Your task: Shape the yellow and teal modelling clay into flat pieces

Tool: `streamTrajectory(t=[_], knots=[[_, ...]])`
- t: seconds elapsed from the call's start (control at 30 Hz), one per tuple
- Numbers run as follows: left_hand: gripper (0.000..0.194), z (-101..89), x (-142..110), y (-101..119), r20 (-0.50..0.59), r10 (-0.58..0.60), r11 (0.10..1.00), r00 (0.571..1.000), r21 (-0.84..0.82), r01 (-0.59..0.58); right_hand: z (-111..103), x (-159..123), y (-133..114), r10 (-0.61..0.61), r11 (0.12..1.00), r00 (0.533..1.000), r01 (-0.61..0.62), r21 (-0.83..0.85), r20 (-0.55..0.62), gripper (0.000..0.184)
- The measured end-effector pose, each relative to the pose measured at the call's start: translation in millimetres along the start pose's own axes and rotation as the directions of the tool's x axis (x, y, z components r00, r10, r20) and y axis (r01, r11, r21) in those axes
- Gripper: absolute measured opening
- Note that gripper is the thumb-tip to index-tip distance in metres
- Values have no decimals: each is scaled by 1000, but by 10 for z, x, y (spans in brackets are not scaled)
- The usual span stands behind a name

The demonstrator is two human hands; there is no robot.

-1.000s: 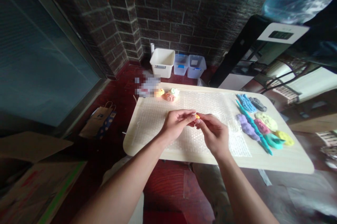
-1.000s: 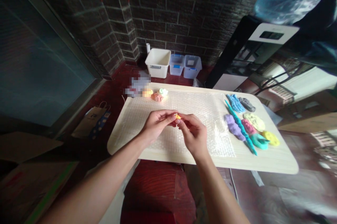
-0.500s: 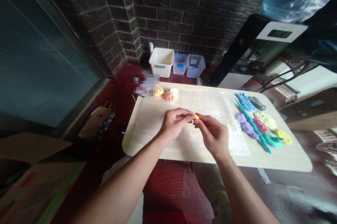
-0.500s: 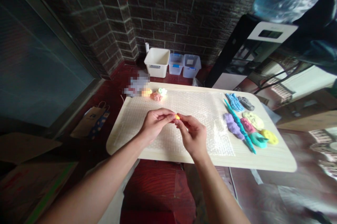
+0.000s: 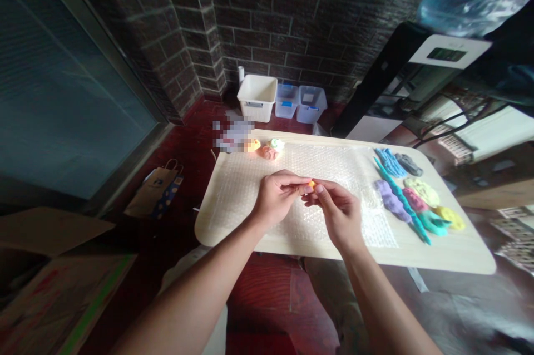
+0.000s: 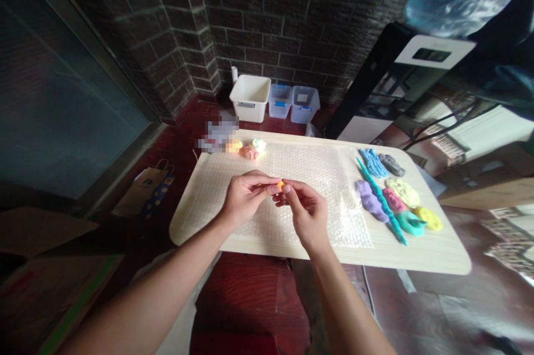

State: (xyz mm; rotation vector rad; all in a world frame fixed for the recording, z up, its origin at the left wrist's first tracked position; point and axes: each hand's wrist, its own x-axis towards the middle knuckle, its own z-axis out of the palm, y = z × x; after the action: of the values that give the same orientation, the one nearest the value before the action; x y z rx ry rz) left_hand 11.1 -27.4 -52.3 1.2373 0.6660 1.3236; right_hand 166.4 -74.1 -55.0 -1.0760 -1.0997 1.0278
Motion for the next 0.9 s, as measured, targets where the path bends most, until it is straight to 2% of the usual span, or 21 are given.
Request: streamTrajectory(t=[0.1,0.2,0.4,0.5,0.57,0.67,0.8,0.9], knots=[[26,-5,0,-12,-48,-42,999,998,5,43,-4,-6,-23,-79,990,997,78,-118,-2,22],[26,2,2,-19,-62,-91,996,994,-18,90,9,-10,-28,-116,982,992,106,-159,-54,18],[23,28,-9,20,3,-24,1000,1000,-14,24,40,-34,-21,-148,980,977,125,-156,-151,18],[18,22,-23,28,-20,28,999,999,46,-27,33,-53,-26,-215,947,971,182,-265,-101,16],[18,14,-28,15,-24,23,998,999,65,-21,24,-60,-54,-307,880,951,267,-392,-43,18],[21,6,-29,-19,-47,-47,999,998,19,48,12,-54,-121,-412,754,909,383,-533,71,28],[24,4,-23,-44,-81,-140,987,987,-86,133,-4,-41,-161,-437,672,877,465,-576,198,36],[25,6,-20,-42,-95,-173,980,980,-112,162,-12,-52,-123,-438,668,879,457,-588,187,37]])
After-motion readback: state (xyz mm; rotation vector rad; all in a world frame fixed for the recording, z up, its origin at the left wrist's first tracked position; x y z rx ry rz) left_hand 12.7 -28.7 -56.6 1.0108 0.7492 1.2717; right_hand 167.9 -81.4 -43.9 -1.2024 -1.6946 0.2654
